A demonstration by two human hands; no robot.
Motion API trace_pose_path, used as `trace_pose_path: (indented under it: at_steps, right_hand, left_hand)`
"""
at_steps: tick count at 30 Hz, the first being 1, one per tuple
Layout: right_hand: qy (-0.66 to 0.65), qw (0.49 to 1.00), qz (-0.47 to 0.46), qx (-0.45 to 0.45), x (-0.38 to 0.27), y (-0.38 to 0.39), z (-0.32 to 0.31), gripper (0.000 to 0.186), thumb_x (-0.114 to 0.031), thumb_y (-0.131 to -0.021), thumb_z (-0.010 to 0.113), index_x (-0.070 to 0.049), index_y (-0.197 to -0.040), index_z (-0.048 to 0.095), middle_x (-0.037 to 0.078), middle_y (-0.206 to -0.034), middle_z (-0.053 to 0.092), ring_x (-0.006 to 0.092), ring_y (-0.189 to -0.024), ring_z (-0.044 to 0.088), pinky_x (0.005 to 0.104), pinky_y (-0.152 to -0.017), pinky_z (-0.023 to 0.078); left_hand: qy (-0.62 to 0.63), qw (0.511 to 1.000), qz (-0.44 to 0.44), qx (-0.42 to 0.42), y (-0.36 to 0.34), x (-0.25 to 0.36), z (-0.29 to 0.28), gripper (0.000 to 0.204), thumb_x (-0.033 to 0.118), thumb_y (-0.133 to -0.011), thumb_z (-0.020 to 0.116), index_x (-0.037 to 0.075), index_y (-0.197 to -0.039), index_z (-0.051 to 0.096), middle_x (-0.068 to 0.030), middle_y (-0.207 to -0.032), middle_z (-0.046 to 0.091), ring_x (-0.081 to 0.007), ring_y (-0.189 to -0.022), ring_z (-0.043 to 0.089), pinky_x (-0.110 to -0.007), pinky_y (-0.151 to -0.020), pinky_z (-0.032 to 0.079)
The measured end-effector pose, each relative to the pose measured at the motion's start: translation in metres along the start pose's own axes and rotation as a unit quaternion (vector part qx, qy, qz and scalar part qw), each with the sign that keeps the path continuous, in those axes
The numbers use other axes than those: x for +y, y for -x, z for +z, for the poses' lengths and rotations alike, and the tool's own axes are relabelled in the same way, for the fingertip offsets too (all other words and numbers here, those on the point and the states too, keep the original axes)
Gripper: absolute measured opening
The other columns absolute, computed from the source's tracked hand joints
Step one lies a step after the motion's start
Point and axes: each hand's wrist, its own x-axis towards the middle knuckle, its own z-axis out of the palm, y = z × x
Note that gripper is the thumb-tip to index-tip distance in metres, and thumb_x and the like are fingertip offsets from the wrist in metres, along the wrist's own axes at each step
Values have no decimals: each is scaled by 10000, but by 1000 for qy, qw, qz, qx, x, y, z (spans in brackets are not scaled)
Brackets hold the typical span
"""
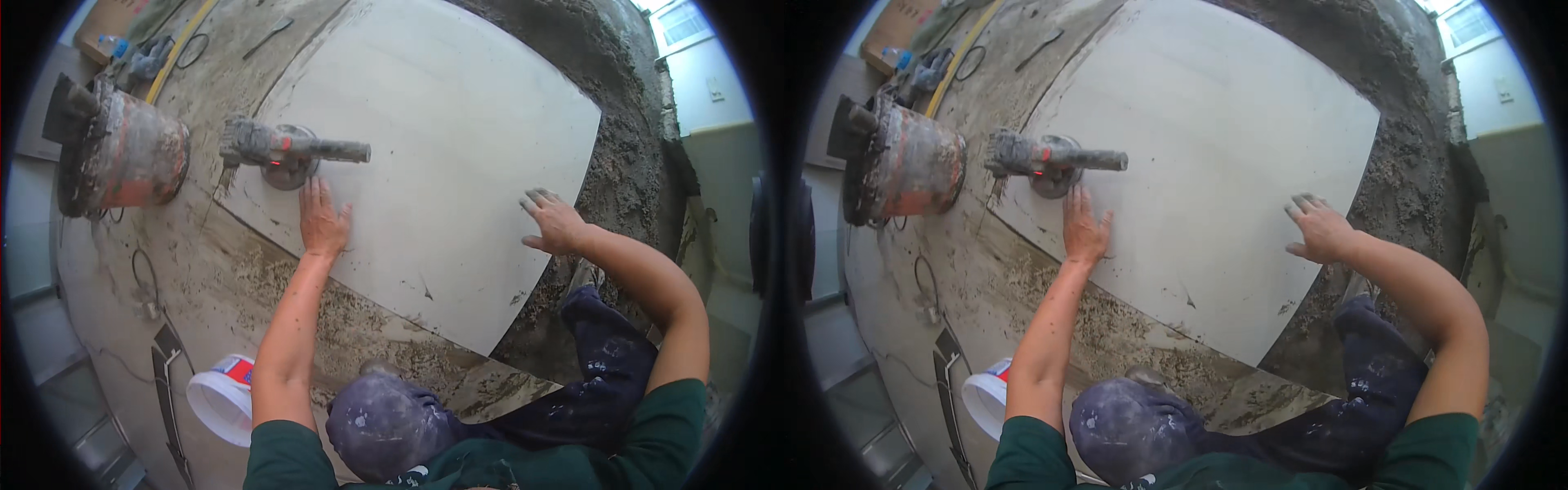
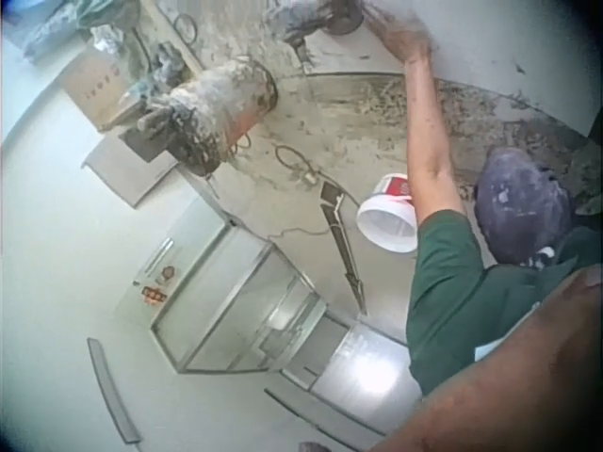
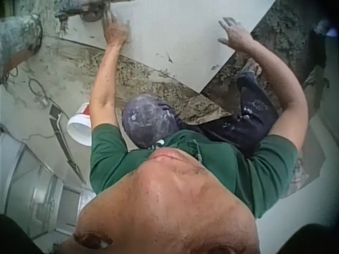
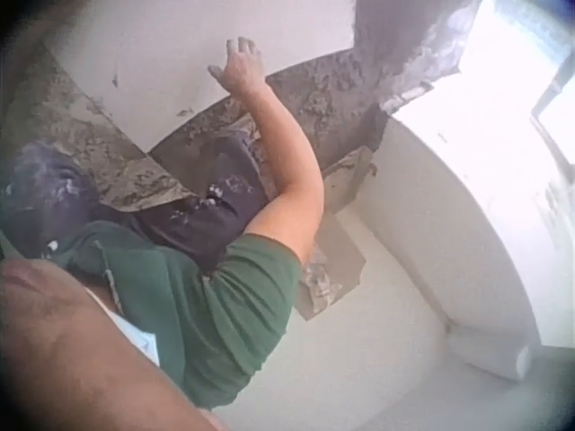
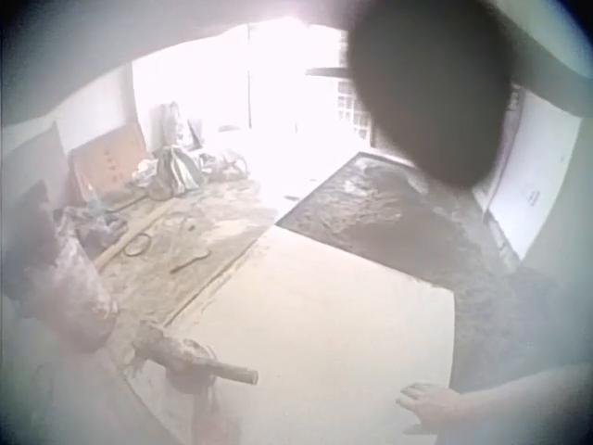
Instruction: Leveling a floor tile using a vibrating suction cup tool.
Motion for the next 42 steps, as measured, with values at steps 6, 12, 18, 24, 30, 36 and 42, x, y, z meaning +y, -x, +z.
trace_pose_path:
  at_steps: [6, 12, 18, 24, 30, 36, 42]
  right_hand:
    - [33, 997, -48, 53, -4, -114, -28, 918, -541, -964, 558, 24, -1584, 183, 203, -1678, 132, 325, -1560, 124, 425, -1281, 109]
    - [-71, 975, 19, 210, -30, -264, -91, 872, -557, -1005, 468, 9, -1597, 168, 174, -1686, 132, 305, -1564, 115, 417, -1280, 110]
    - [-72, 962, 10, 262, -17, -399, -189, 851, -585, -1020, 380, -14, -1610, 153, 148, -1694, 127, 268, -1573, 84, 412, -1280, 79]
    - [-47, 948, -19, 314, -10, -507, -268, 873, -626, -1011, 352, -36, -1618, 140, 124, -1700, 115, 252, -1577, 57, 402, -1282, 39]
    - [6, 939, -52, 341, -3, -570, -330, 930, -690, -979, 353, -43, -1618, 156, 117, -1701, 121, 248, -1577, 60, 418, -1281, 26]
    - [3, 941, -75, 330, -12, -593, -325, 983, -738, -946, 377, -32, -1606, 200, 142, -1689, 158, 280, -1571, 93, 454, -1278, 14]
    - [42, 911, -111, 394, 26, -600, -324, 970, -720, -937, 441, -26, -1590, 263, 201, -1653, 250, 338, -1555, 159, 538, -1250, 39]
  left_hand:
    - [128, 953, 275, 0, -43, 69, 7, 389, 186, -880, 687, 5, -1222, 653, -180, -1178, 685, -350, -1071, 667, -439, -898, 555]
    - [118, 984, 128, 36, -83, 54, 42, 401, 132, -886, 645, 12, -1268, 625, -162, -1285, 650, -355, -1193, 626, -451, -950, 530]
    - [130, 980, 123, -88, -94, 48, 34, 517, 221, -898, 614, 5, -1365, 570, -170, -1471, 524, -364, -1377, 475, -495, -1159, 370]
    - [136, 970, 105, -172, -87, 44, 38, 585, 284, -886, 633, 58, -1417, 540, -128, -1507, 491, -324, -1406, 439, -494, -1189, 320]
    - [112, 967, 106, -202, -78, 43, 47, 588, 332, -906, 594, 126, -1452, 521, -63, -1534, 468, -252, -1416, 429, -445, -1205, 285]
    - [129, 954, 75, -260, -75, 36, 49, 574, 337, -879, 584, 153, -1421, 542, -45, -1479, 524, -259, -1396, 450, -461, -1153, 337]
    - [159, 942, 34, -292, -129, 55, 14, 542, 230, -907, 528, 153, -1443, 520, -15, -1557, 457, -160, -1440, 405, -446, -1165, 343]
